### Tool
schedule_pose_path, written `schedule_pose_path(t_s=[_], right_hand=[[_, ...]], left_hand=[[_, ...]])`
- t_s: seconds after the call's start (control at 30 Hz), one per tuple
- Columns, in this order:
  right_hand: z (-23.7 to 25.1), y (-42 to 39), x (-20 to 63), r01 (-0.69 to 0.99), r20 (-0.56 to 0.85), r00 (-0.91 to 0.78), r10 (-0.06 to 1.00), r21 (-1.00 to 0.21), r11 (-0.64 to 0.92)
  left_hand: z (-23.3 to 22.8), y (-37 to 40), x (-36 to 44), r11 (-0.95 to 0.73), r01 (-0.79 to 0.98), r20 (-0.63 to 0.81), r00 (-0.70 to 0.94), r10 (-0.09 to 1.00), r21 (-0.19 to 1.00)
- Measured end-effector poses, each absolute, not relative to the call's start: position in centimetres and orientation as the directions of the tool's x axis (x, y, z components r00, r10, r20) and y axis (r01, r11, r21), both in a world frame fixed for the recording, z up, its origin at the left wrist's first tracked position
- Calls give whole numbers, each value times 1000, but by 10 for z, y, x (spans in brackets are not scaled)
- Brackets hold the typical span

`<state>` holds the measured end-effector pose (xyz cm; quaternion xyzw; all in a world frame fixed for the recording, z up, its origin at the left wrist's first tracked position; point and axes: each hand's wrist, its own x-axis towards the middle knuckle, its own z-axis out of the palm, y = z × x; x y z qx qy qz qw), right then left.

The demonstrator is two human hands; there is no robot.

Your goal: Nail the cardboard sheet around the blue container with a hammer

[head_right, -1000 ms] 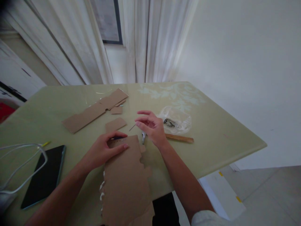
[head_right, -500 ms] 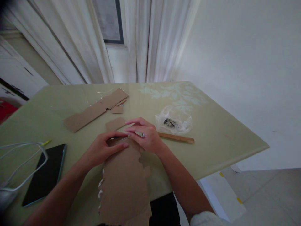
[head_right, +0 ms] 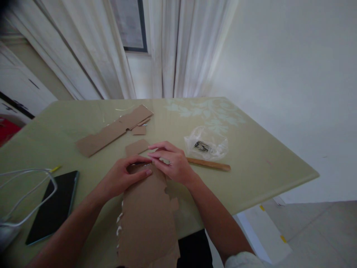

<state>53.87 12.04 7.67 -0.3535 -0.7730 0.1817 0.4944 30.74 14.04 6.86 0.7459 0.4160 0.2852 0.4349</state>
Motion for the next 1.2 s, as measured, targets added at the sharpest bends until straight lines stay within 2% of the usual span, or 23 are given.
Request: schedule_pose_path(t_s=[0.4, 0.77, 1.2], right_hand=[[75, 121, 537, 366, 662, -257, 704, -608, 705], [78, 119, 532, 369, 630, -285, 722, -623, 689], [76, 118, 537, 393, 614, -300, 730, -618, 681]], left_hand=[[71, 141, 308, -284, 367, 66, 506, 860, 886], [71, 142, 308, -291, 322, 81, 534, 841, 901], [69, 141, 307, -325, 354, 102, 523, 846, 877]])
